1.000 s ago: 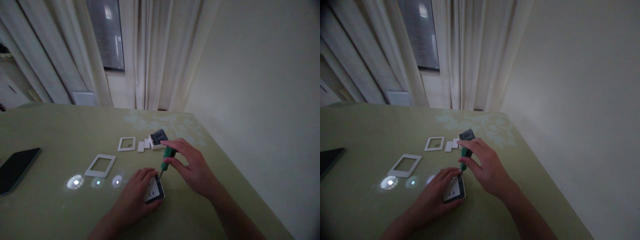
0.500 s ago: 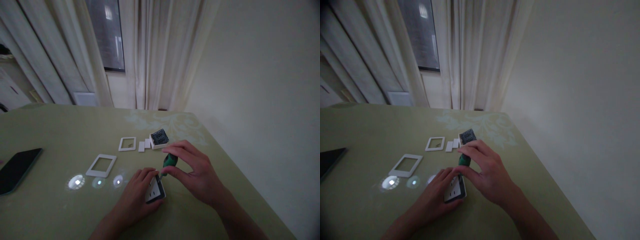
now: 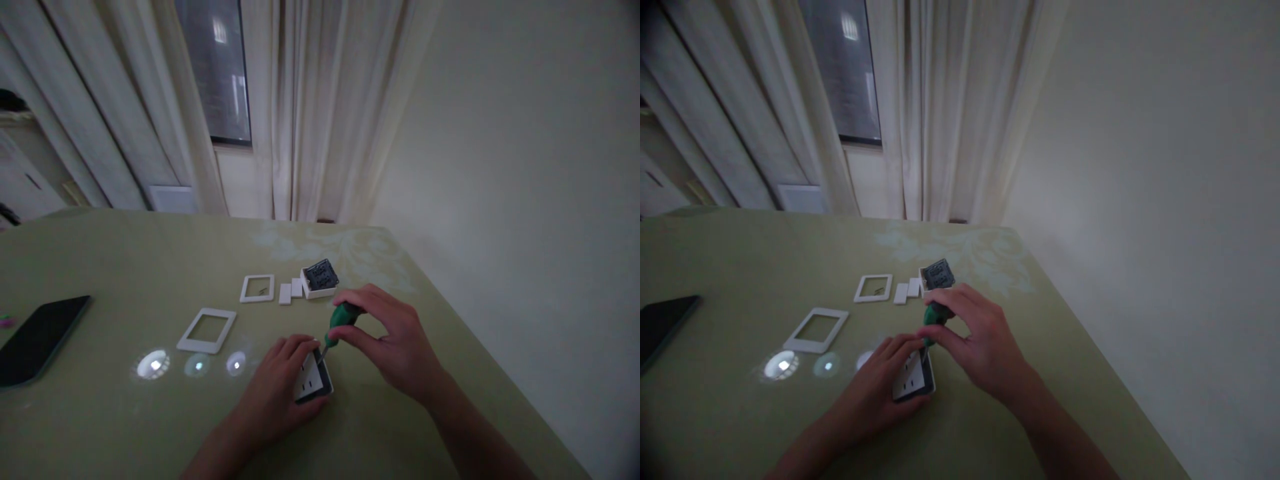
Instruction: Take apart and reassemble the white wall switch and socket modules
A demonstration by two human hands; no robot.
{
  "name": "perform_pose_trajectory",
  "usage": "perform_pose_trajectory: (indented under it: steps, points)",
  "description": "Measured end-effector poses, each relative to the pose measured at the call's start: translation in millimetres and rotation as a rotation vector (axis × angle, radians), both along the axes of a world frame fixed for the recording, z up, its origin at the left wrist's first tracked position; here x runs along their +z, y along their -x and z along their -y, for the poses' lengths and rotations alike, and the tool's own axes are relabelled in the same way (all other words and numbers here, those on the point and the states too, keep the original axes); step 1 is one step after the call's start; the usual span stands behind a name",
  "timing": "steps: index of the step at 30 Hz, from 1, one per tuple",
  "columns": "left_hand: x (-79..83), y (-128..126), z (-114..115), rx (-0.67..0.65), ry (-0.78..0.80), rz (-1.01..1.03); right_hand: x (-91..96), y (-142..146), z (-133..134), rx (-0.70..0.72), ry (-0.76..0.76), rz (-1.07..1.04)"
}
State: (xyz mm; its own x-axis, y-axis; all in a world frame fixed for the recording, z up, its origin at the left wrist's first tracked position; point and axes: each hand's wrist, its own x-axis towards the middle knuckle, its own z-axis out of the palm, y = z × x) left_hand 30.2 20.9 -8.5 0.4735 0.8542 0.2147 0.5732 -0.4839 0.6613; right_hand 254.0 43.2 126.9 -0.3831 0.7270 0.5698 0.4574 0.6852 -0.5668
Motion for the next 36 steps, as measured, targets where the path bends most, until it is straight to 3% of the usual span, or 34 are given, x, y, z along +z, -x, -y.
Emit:
perform_pose_trajectory:
  steps: [7,16,20,25,31,36]
  points:
    - [0.6,-2.3,-4.3,-0.009,-0.002,0.042,4.6,4.2,4.8,0.168,0.242,0.031]
    - [-1.5,-3.3,-9.2,-0.009,-0.027,0.051,-20.9,15.6,17.8,-0.115,0.085,-0.178]
    - [-0.9,-3.8,-9.6,-0.020,-0.025,0.046,-32.4,9.5,21.2,-0.178,0.100,-0.247]
    - [-0.6,-2.5,-8.6,-0.006,-0.017,0.032,-53.7,2.6,19.4,-0.395,0.107,-0.529]
    - [-0.1,-1.3,-4.6,0.036,0.019,0.003,-84.6,-28.4,2.6,-0.476,0.338,-1.106]
    - [8.4,0.1,4.8,-0.048,0.109,0.009,-97.7,-55.4,-16.8,-0.458,0.487,-1.262]
